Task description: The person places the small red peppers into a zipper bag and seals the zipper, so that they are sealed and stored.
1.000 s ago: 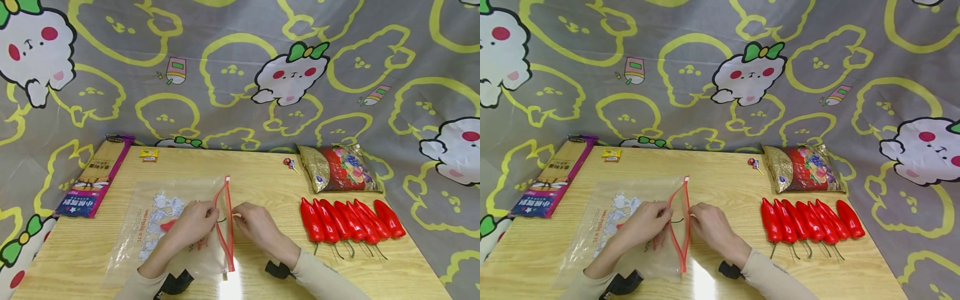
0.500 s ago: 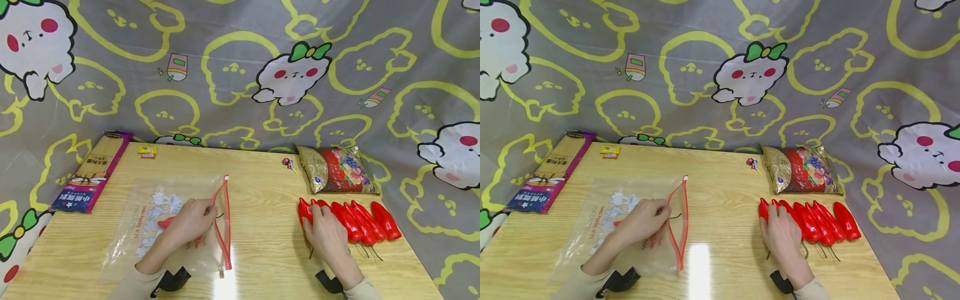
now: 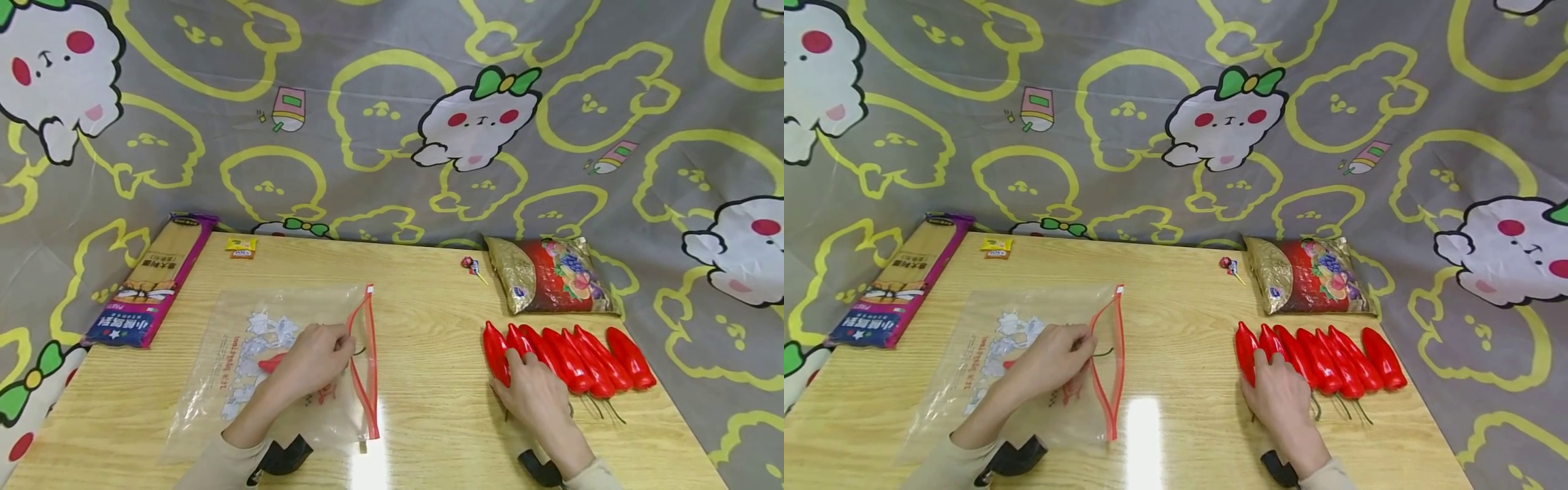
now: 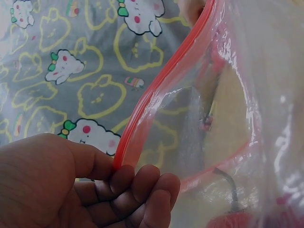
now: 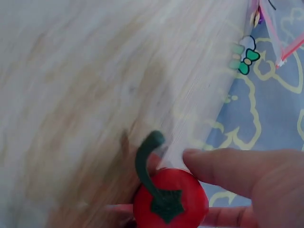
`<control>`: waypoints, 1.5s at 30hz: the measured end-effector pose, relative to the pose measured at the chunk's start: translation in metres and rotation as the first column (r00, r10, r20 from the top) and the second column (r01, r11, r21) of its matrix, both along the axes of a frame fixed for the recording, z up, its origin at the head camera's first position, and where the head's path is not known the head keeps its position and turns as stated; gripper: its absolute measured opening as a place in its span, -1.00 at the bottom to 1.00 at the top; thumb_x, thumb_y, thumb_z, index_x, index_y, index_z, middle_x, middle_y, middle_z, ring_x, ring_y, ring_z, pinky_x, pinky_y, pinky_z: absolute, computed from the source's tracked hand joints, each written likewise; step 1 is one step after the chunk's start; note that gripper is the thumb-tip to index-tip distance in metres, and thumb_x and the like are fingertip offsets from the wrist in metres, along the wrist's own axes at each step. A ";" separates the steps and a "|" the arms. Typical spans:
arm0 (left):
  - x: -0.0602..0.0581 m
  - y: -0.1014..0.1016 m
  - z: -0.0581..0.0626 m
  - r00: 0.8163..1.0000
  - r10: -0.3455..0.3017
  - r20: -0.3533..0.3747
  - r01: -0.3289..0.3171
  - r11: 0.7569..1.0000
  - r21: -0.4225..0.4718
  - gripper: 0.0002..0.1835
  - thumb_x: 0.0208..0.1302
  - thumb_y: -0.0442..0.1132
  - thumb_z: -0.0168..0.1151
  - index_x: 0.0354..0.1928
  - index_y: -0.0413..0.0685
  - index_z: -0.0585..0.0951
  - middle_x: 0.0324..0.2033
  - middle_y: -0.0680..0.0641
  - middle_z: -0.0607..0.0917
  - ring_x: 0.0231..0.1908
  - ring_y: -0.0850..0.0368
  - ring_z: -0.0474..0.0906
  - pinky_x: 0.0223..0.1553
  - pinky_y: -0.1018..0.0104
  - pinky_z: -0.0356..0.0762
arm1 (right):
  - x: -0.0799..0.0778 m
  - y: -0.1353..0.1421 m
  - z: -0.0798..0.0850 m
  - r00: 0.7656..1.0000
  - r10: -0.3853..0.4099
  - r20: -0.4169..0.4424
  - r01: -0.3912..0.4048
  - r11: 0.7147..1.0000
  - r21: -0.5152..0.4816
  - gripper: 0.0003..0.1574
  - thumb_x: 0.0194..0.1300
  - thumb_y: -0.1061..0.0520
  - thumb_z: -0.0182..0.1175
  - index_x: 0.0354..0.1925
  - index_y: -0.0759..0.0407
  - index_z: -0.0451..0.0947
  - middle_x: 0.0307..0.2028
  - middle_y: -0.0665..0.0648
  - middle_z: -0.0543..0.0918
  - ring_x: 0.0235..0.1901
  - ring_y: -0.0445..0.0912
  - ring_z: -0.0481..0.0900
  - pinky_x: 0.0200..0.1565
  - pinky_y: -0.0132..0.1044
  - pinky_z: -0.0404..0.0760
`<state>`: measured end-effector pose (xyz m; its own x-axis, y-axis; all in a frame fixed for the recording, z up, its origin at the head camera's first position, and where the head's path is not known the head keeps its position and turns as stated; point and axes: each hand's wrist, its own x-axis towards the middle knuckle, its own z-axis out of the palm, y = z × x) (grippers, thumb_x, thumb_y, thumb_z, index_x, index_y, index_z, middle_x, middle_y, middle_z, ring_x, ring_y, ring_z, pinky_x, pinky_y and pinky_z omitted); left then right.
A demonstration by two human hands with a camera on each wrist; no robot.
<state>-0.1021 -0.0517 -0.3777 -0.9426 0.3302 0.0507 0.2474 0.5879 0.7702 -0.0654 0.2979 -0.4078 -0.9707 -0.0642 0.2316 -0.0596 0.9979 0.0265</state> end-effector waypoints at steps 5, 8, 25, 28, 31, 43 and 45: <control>0.000 0.001 0.001 1.000 -0.007 -0.017 0.007 1.000 -0.005 -0.62 0.28 -0.20 -0.07 -0.73 0.01 0.30 -0.83 0.14 0.22 -0.82 0.34 0.13 -0.71 0.42 0.20 | 0.002 -0.003 0.000 1.000 0.031 0.002 -0.031 1.000 -0.005 -0.42 -0.14 -0.02 0.38 -0.13 0.19 0.48 -0.52 0.17 0.44 -0.69 0.05 0.42 -0.75 -0.18 0.25; 0.000 0.001 0.002 1.000 -0.009 -0.020 0.009 1.000 -0.003 -0.62 0.28 -0.20 -0.07 -0.74 0.01 0.30 -0.84 0.15 0.22 -0.82 0.34 0.13 -0.72 0.42 0.20 | 0.001 -0.011 0.004 0.998 0.062 0.024 -0.059 0.995 -0.084 -0.46 -0.10 0.01 0.32 -0.09 0.15 0.51 -0.46 0.10 0.50 -0.64 -0.05 0.41 -0.70 -0.23 0.26; 0.000 0.002 0.002 1.000 -0.007 -0.025 0.007 1.000 -0.018 -0.64 0.26 -0.23 -0.05 -0.73 0.00 0.32 -0.84 0.16 0.22 -0.80 0.33 0.15 -0.68 0.41 0.19 | -0.019 -0.106 0.025 0.777 0.625 -0.076 -0.618 0.734 -0.283 -0.68 0.00 0.06 0.33 -0.20 0.06 0.59 -0.25 -0.07 0.53 -0.28 -0.24 0.46 -0.25 -0.33 0.50; 0.000 0.002 0.002 1.000 -0.009 -0.016 0.009 1.000 -0.017 -0.65 0.25 -0.23 -0.04 -0.72 0.01 0.35 -0.83 0.16 0.24 -0.79 0.33 0.17 -0.68 0.41 0.19 | -0.022 -0.120 0.018 0.756 0.653 -0.058 -0.636 0.710 -0.302 -0.70 0.03 0.05 0.34 -0.21 0.06 0.59 -0.24 -0.07 0.51 -0.28 -0.25 0.47 -0.24 -0.37 0.50; 0.001 0.002 0.002 1.000 -0.008 -0.010 0.008 1.000 -0.018 -0.66 0.25 -0.24 -0.03 -0.72 0.00 0.35 -0.82 0.15 0.24 -0.78 0.32 0.16 -0.69 0.42 0.18 | -0.024 -0.132 0.013 0.741 0.671 -0.025 -0.640 0.694 -0.330 -0.68 0.04 0.06 0.34 -0.18 0.08 0.60 -0.21 -0.07 0.51 -0.28 -0.26 0.49 -0.23 -0.40 0.50; 0.000 0.002 0.003 1.000 0.013 -0.015 -0.013 0.999 -0.035 -0.66 0.25 -0.22 0.00 -0.71 0.01 0.36 -0.80 0.14 0.27 -0.73 0.30 0.15 -0.65 0.42 0.15 | -0.040 -0.165 0.005 0.653 0.754 0.071 -0.677 0.624 -0.390 -0.70 0.09 0.14 0.24 -0.14 0.06 0.59 -0.26 -0.07 0.55 -0.33 -0.28 0.42 -0.28 -0.54 0.40; 0.000 0.002 0.004 1.000 0.017 -0.014 -0.017 0.999 -0.034 -0.67 0.25 -0.21 0.00 -0.70 0.02 0.37 -0.79 0.14 0.28 -0.72 0.30 0.17 -0.64 0.42 0.17 | -0.042 -0.168 0.003 0.650 0.757 0.068 -0.686 0.623 -0.375 -0.76 0.10 0.12 0.24 -0.19 0.05 0.60 -0.31 -0.09 0.55 -0.35 -0.28 0.40 -0.29 -0.54 0.37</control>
<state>-0.1021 -0.0495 -0.3742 -0.9474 0.3156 0.0523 0.2471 0.6178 0.7465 -0.1072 0.1295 -0.4046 -0.6626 -0.7289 0.1722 -0.7321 0.5820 -0.3540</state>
